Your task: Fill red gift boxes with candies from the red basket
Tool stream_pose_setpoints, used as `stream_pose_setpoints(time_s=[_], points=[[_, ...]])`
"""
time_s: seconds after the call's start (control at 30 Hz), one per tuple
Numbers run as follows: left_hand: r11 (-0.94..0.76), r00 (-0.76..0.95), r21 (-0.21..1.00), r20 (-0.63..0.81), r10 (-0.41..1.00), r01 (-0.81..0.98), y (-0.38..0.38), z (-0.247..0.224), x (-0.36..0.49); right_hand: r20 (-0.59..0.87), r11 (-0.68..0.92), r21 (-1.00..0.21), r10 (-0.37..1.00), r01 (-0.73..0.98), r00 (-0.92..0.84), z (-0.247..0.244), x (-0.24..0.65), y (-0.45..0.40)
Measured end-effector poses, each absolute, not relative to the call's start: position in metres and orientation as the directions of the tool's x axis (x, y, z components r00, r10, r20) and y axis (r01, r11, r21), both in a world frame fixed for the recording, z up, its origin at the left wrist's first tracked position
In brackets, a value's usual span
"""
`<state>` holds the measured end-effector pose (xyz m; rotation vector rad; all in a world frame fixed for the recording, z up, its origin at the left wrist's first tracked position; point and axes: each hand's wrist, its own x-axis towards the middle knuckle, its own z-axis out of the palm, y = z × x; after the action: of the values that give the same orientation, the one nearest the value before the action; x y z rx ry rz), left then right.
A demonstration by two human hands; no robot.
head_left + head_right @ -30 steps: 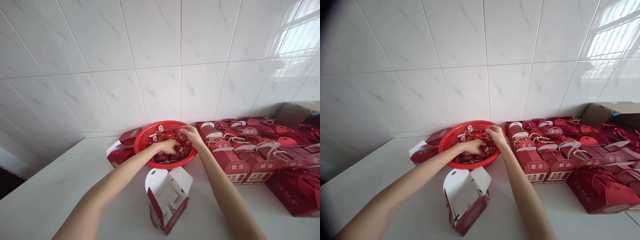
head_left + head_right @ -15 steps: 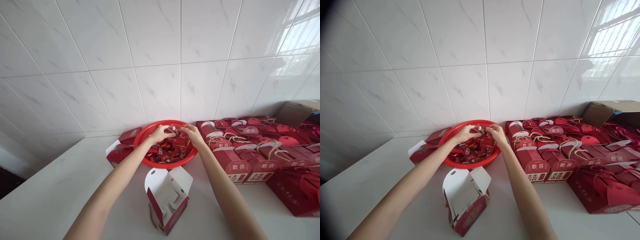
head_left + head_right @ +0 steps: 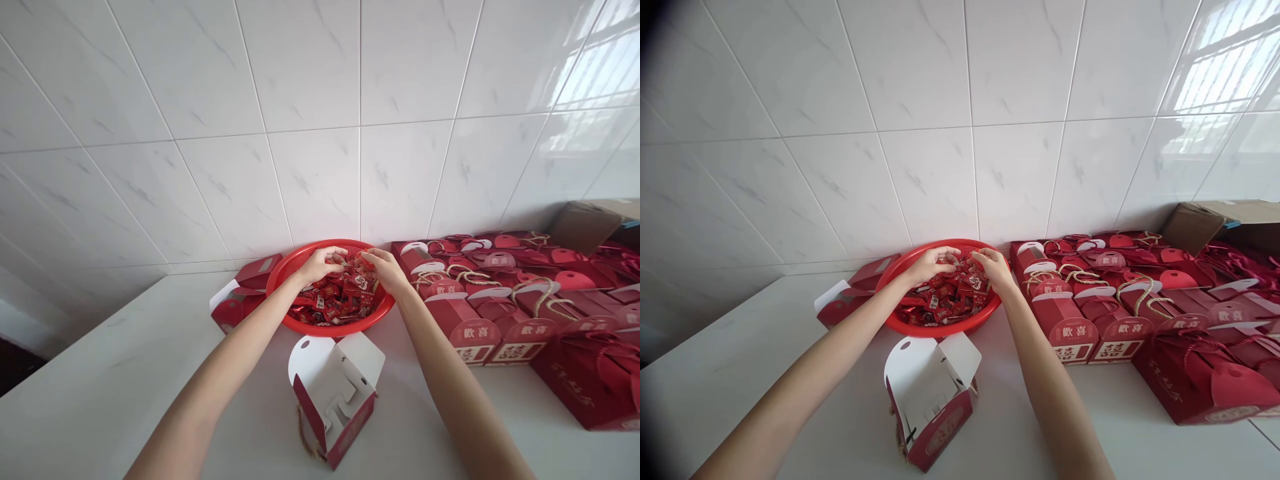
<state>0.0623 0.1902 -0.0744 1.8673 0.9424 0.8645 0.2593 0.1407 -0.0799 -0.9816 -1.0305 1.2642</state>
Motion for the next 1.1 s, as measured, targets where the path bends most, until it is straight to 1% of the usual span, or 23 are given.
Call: stream_pose_setpoints(time_s=[0.13,0.27,0.37,0.43,0.5,0.57,0.7,0.8,0.93,1.1], points=[[-0.369,0.499,0.899,0.214,0.839,0.234,0.189,-0.073,0.062,0.041,0.041,-0.959,0.999,-0.282,0.008,-0.080,0.260,0.142],[-0.386,0.512,0.897,0.232,0.827,0.217,0.188,-0.072,0.063,0.015,-0.005,-0.962,0.997,-0.272,-0.072,-0.078,0.259,0.139],[-0.403,0.522,0.887,0.239,0.819,0.226,0.187,-0.072,0.064,0.006,-0.026,-0.968,0.992,-0.248,-0.125,-0.077,0.258,0.136],[-0.420,0.526,0.871,0.240,0.816,0.255,0.186,-0.072,0.065,0.017,-0.011,-0.970,0.993,-0.242,-0.115,-0.078,0.258,0.136],[-0.441,0.534,0.844,0.231,0.813,0.307,0.186,-0.072,0.065,0.040,0.022,-0.968,0.997,-0.251,-0.065,-0.080,0.259,0.138],[-0.460,0.571,0.803,0.189,0.799,0.379,0.184,-0.071,0.065,0.059,0.055,-0.961,0.998,-0.272,-0.008,-0.081,0.260,0.141],[-0.505,0.696,0.692,0.006,0.718,0.516,0.173,-0.072,0.070,0.058,0.067,-0.949,0.998,-0.310,0.037,-0.081,0.262,0.143],[-0.549,0.726,0.602,-0.076,0.683,0.580,0.163,-0.078,0.082,0.039,0.042,-0.947,0.999,-0.320,0.014,-0.080,0.262,0.142],[-0.599,0.730,0.521,-0.070,0.680,0.608,0.155,-0.084,0.098,0.023,0.012,-0.948,0.999,-0.319,-0.032,-0.078,0.261,0.139],[-0.647,0.757,0.518,-0.002,0.654,0.560,0.152,-0.085,0.107,0.016,-0.001,-0.942,0.999,-0.336,-0.046,-0.077,0.261,0.139]])
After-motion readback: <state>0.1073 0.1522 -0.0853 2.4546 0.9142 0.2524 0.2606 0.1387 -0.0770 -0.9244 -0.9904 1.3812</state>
